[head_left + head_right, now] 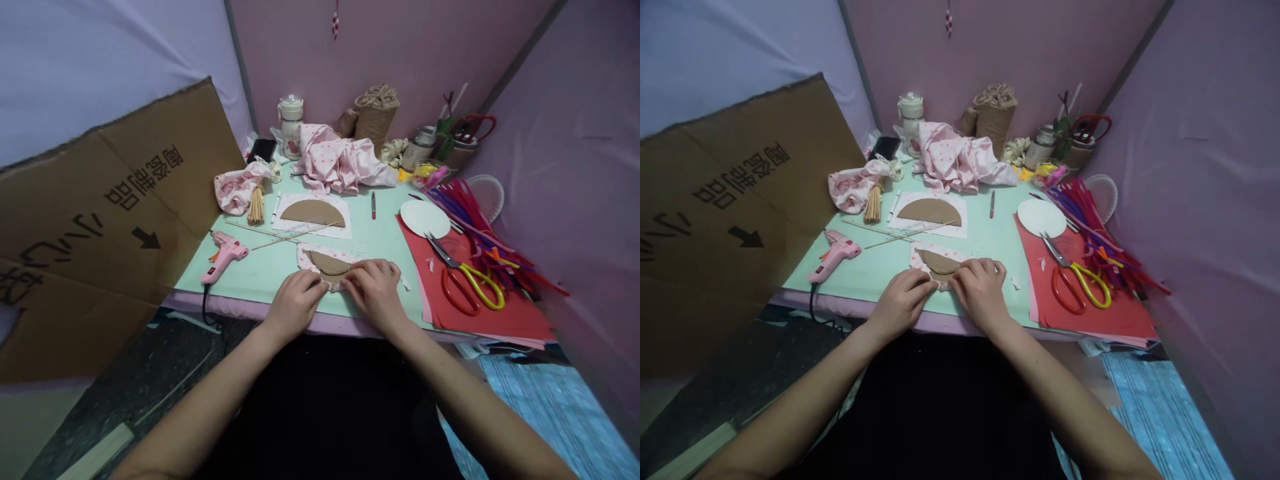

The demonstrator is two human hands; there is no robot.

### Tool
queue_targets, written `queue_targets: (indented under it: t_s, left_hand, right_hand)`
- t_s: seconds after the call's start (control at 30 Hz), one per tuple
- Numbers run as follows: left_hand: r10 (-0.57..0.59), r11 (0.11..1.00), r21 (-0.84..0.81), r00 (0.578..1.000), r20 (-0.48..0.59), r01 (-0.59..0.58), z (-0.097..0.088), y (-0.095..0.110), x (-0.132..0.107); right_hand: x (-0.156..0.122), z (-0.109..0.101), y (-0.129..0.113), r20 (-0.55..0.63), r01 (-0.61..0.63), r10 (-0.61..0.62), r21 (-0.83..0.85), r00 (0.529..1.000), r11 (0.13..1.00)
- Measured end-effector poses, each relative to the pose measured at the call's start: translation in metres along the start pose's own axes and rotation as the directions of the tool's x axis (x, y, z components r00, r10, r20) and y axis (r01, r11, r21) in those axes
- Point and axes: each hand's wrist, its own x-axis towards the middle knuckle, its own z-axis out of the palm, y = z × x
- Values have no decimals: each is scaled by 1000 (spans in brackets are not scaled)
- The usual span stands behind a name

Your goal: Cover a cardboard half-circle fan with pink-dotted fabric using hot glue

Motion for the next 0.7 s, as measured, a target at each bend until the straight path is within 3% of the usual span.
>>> queue_targets:
  t_s: [0.33, 0.7]
  left_hand:
    - [15, 1000, 1, 999, 43, -15, 0, 2, 0]
    - [48, 993, 92, 970, 239, -72, -4, -3, -6]
  right_hand:
    - [8, 11, 4, 61, -65, 68, -52, 996, 997]
    - [11, 12, 8, 95, -80, 83, -29, 992, 996]
